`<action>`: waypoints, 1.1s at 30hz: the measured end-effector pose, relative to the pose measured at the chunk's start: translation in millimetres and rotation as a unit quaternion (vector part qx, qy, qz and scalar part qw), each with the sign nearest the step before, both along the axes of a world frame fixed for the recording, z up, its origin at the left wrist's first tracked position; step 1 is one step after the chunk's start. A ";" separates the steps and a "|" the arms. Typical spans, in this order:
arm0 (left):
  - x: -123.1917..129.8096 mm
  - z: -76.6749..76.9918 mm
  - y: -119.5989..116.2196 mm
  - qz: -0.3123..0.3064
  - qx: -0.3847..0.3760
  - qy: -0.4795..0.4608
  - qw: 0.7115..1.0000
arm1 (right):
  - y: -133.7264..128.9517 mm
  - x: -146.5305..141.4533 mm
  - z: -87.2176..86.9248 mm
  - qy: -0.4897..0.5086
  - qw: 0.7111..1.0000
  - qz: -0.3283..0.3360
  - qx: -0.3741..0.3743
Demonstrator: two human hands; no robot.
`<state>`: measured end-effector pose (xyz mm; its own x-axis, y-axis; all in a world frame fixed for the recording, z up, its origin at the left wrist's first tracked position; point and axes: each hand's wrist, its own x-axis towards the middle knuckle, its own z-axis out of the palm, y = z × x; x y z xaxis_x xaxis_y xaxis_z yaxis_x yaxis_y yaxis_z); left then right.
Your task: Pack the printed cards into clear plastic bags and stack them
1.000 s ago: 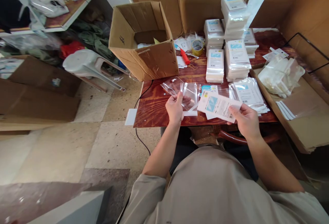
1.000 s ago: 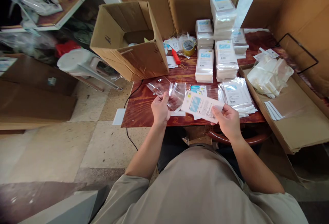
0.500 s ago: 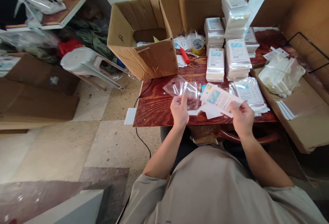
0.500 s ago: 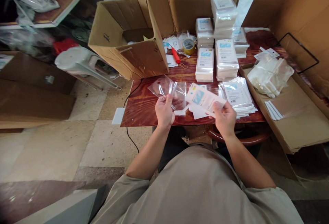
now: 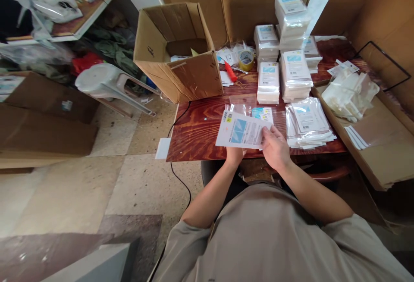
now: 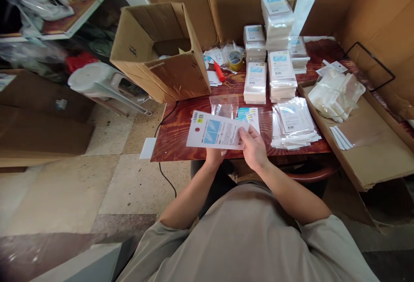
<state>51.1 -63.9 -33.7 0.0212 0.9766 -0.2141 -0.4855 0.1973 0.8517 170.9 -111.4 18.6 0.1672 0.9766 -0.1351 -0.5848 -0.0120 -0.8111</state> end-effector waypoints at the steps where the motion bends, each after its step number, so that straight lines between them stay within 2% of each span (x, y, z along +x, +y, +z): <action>1: -3.1 0.3 -2.0 -0.006 0.002 -0.008 1.000 | 0.6 -2.7 -2.9 -0.011 1.000 0.004 0.001; 4: -17.8 8.5 -4.8 -0.048 0.005 -0.062 0.997 | 3.4 1.0 -10.6 -0.032 0.999 0.017 0.009; 7: -30.0 19.4 -1.7 -0.098 -0.031 -0.125 0.987 | 9.2 13.2 -11.8 -0.049 0.998 0.033 0.020; 9: -31.9 23.5 2.5 -0.129 -0.060 -0.115 0.983 | 13.4 21.9 -8.3 -0.060 0.997 0.037 0.026; 12: -26.9 24.1 8.6 -0.146 -0.097 -0.054 0.983 | 13.1 37.4 0.0 -0.060 0.998 -0.025 0.014; 14: -22.9 22.7 11.7 -0.117 -0.106 -0.028 0.987 | 4.9 50.7 3.3 -0.063 0.995 -0.071 -0.015; 15: -21.5 22.0 13.0 -0.094 -0.105 -0.027 0.990 | -1.6 57.8 3.2 -0.070 0.994 -0.073 -0.037; 19: -19.6 22.4 17.0 -0.016 -0.097 -0.071 0.993 | -31.5 78.8 -8.1 -0.125 0.982 0.004 -0.142; 21: -17.6 24.5 17.5 0.006 -0.107 -0.099 0.989 | -41.0 80.3 -16.8 -0.149 0.974 0.012 -0.168; 23: -13.5 26.6 16.4 0.030 -0.120 -0.114 0.986 | -44.4 76.5 -24.1 -0.170 0.972 -0.016 -0.164; 26: -5.3 27.0 11.0 0.040 -0.120 -0.117 0.985 | -42.5 65.3 -30.6 -0.232 0.961 -0.093 -0.119; 30: 0.7 24.9 2.4 0.055 -0.081 -0.099 0.990 | -38.0 46.9 -34.3 -0.355 0.910 -0.204 -0.066; 33: -2.7 27.1 0.4 0.063 -0.058 -0.088 0.992 | -34.1 37.2 -35.7 -0.377 0.893 -0.243 -0.049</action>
<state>48.4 -63.5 -6.6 -0.0517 0.9429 -0.3291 -0.6520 0.2177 0.7263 208.1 -145.5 -17.1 0.6467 0.7541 0.1146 0.1713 0.0028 -0.9852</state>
